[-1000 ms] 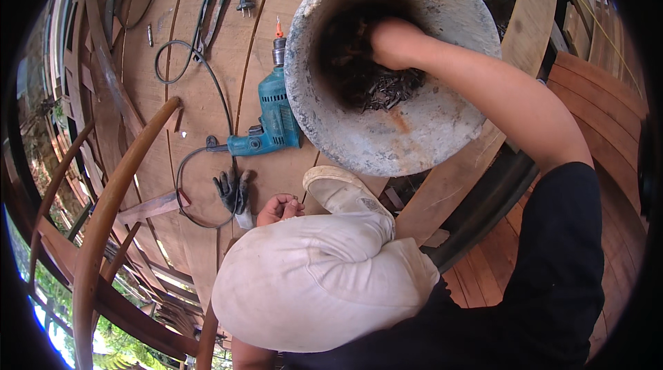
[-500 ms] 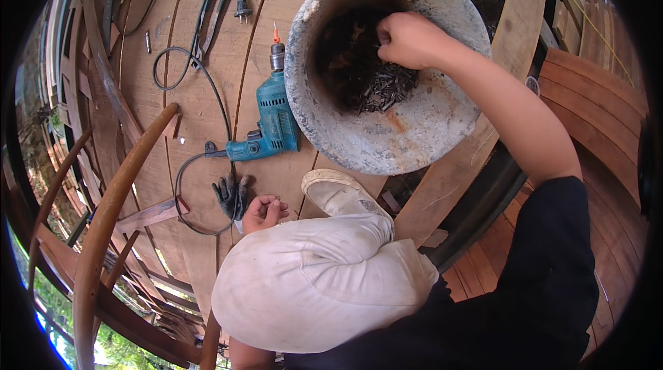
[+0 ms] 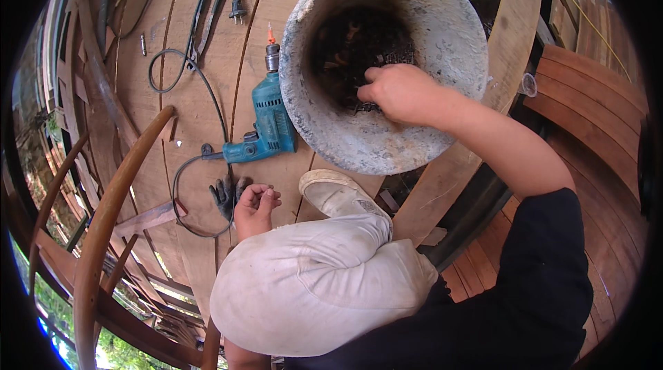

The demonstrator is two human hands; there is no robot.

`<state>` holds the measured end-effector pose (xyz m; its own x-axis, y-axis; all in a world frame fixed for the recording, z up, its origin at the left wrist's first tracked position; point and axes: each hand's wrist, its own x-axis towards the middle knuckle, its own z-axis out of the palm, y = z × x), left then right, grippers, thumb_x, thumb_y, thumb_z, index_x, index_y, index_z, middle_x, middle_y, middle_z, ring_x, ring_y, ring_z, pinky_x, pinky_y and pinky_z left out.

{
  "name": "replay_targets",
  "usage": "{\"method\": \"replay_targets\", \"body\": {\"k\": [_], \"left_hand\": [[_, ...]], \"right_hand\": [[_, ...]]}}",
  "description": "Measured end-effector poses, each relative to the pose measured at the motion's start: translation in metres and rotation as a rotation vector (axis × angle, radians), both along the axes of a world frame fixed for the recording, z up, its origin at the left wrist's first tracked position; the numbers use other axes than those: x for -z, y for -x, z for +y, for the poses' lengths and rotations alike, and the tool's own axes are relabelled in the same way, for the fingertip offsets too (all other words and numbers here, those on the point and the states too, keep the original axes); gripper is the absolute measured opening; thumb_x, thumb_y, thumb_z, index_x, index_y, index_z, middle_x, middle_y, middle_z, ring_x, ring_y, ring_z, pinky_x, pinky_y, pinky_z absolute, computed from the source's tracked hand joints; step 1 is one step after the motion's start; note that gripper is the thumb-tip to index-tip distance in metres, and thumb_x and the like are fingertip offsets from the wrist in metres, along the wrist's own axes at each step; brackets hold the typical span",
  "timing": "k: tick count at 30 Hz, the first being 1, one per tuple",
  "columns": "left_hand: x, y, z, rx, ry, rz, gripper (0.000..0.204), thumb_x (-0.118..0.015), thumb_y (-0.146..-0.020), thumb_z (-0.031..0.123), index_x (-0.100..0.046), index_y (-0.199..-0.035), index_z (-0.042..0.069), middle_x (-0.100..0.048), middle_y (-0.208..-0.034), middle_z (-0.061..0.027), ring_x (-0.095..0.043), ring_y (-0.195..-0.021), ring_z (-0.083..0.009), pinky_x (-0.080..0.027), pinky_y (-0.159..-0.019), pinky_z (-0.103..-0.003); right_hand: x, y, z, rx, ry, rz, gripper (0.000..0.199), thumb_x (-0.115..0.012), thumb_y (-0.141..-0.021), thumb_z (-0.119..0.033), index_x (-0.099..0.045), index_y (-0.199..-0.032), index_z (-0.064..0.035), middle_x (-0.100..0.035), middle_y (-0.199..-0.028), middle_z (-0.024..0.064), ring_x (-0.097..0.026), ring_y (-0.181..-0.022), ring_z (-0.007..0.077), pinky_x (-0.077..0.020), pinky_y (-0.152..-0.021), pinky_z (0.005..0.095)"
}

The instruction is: The person uses a power drill to attach a wooden chair leg to the chair seat. They repeatedly insert screws and drive them in, occasionally retrieving more screws from a bucket.

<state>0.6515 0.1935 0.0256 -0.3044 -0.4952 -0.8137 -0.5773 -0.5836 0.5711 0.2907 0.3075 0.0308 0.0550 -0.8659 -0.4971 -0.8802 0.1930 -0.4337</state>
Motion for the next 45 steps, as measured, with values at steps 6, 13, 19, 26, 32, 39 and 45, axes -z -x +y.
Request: {"method": "replay_targets", "body": {"k": [6,13,19,26,32,39,45], "left_hand": [[0.006,-0.016,0.009,0.007,-0.042,0.003,0.01,-0.06,-0.095,0.006,-0.059,-0.1,-0.003,-0.066,-0.09,-0.0096,-0.064,-0.082,-0.0144,-0.056,-0.073,-0.028],[0.009,-0.024,0.018,-0.005,-0.055,0.011,0.01,-0.059,-0.095,0.005,-0.059,-0.1,-0.003,-0.066,-0.089,-0.0096,-0.065,-0.082,-0.0142,-0.056,-0.074,-0.028],[0.007,-0.024,0.013,-0.035,-0.038,0.02,0.01,-0.059,-0.095,0.005,-0.06,-0.1,-0.003,-0.067,-0.088,-0.0097,-0.065,-0.08,-0.0146,-0.056,-0.073,-0.029],[0.004,-0.019,0.006,-0.008,-0.048,0.005,0.011,-0.059,-0.095,0.005,-0.06,-0.101,-0.004,-0.067,-0.089,-0.0111,-0.065,-0.08,-0.0153,-0.056,-0.073,-0.029],[-0.004,0.0,0.0,-0.031,-0.002,0.048,0.016,-0.058,-0.095,0.007,-0.061,-0.105,-0.006,-0.067,-0.087,-0.0115,-0.065,-0.077,-0.0155,-0.056,-0.073,-0.029],[-0.015,0.044,-0.022,-0.034,-0.027,0.168,0.016,-0.056,-0.097,0.007,-0.06,-0.106,-0.006,-0.068,-0.089,-0.0134,-0.066,-0.076,-0.0165,-0.057,-0.072,-0.029],[-0.02,0.068,-0.039,-0.096,-0.035,0.239,0.013,-0.056,-0.097,0.008,-0.055,-0.106,-0.002,-0.069,-0.09,-0.0148,-0.066,-0.075,-0.0169,-0.057,-0.072,-0.03]], "right_hand": [[0.036,-0.016,-0.004,-0.077,-0.001,-0.074,0.018,-0.056,-0.079,-0.013,-0.071,-0.089,-0.0086,-0.064,-0.097,0.0112,-0.065,-0.093,0.0318,-0.0535,-0.081,0.0438],[0.04,-0.008,-0.013,-0.074,0.027,-0.252,0.017,-0.057,-0.083,-0.015,-0.072,-0.084,-0.0076,-0.069,-0.098,0.0121,-0.066,-0.09,0.0344,-0.0527,-0.08,0.0448],[0.007,0.015,-0.016,0.929,-0.34,-1.106,0.01,-0.067,-0.09,-0.015,-0.068,-0.092,-0.0045,-0.066,-0.085,0.0015,-0.06,-0.073,0.0086,-0.0505,-0.068,0.0259],[-0.031,0.009,-0.011,0.989,-0.264,-1.299,0.016,-0.066,-0.092,-0.018,-0.066,-0.101,-0.0045,-0.066,-0.089,0.0018,-0.061,-0.077,0.0091,-0.0489,-0.069,0.024],[-0.035,0.003,-0.008,0.986,-0.231,-1.355,0.015,-0.064,-0.093,-0.017,-0.064,-0.101,-0.0047,-0.066,-0.087,0.0029,-0.061,-0.076,0.0093,-0.0488,-0.069,0.0244],[-0.039,-0.009,-0.006,1.212,-0.27,-1.468,0.01,-0.054,-0.098,-0.018,-0.057,-0.095,-0.008,-0.062,-0.072,0.0048,-0.055,-0.053,0.0107,-0.0438,-0.051,0.0244],[-0.043,-0.016,-0.001,1.346,-0.252,-1.625,0.012,-0.049,-0.099,-0.018,-0.054,-0.093,-0.0093,-0.053,-0.058,0.005,-0.041,-0.041,0.01,-0.0321,-0.04,0.0255]]}}
